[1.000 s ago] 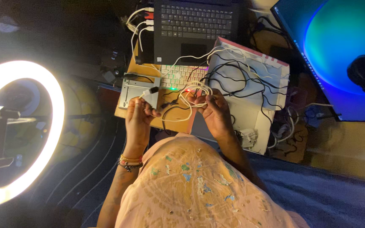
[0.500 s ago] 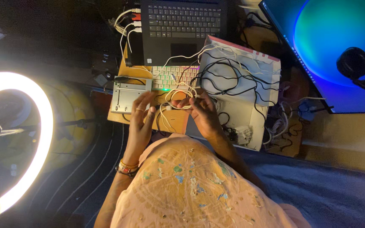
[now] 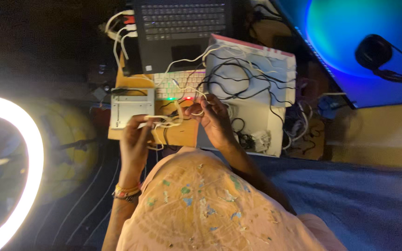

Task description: The person repeatedly picks up white USB cables from a cardboard box, untangles them, and coils them by hand. The person handles multiple cables one at a time, placing the coiled cables back into the box.

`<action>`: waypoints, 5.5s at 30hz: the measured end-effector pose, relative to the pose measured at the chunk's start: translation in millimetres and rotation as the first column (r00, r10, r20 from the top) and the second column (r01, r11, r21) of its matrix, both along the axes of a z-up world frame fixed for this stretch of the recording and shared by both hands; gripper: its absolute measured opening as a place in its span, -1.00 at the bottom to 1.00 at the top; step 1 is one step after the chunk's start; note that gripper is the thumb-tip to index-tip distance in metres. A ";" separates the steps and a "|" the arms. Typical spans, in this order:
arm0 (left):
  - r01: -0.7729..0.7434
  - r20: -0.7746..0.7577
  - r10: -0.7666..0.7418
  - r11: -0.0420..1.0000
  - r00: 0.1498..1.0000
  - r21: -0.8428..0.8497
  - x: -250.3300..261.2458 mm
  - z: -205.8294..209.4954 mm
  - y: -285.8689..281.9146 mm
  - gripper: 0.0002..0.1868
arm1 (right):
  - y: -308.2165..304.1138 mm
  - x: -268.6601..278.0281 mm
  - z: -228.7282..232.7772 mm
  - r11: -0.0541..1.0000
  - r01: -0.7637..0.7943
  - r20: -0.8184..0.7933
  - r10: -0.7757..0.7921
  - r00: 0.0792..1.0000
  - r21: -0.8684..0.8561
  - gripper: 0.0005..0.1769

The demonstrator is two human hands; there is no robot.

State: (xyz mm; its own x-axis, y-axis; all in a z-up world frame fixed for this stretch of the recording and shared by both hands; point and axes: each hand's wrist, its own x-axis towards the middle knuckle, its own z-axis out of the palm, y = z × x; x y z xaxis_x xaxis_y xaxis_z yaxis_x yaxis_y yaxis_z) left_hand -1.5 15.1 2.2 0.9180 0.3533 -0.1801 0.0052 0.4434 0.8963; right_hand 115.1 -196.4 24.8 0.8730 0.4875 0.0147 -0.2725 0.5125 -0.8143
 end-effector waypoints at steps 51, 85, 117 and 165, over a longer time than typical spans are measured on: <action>0.358 0.224 -0.381 0.923 0.897 0.140 0.0 64.6 28.2 -0.77 | -280.3 54.5 -66.0 0.738 0.674 -0.454 -0.610 0.649 -0.027 -0.41; -0.193 0.282 -0.273 0.309 0.920 0.931 4.7 151.1 33.6 -0.84 | -242.7 4.2 48.8 0.889 0.188 0.472 0.035 0.881 -0.417 -0.81; -0.356 0.352 -0.245 0.032 0.903 0.934 165.4 68.3 -13.9 -0.87 | -324.0 128.9 27.7 0.210 0.872 0.896 0.135 0.423 -0.443 -0.71; -0.217 0.249 -0.216 0.164 0.944 0.962 291.0 -52.7 -85.0 -0.80 | -239.1 218.3 -62.8 0.166 0.688 0.669 0.474 0.572 -0.706 -0.52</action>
State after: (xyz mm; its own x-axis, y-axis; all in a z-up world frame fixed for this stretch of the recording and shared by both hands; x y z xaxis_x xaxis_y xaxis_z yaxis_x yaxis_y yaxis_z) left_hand 289.4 -69.9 -50.6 0.8350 0.0332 0.5493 -0.3137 -0.7914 0.5247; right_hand 333.5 -435.5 -38.0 0.8286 0.5075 0.2364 0.5598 -0.7485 -0.3554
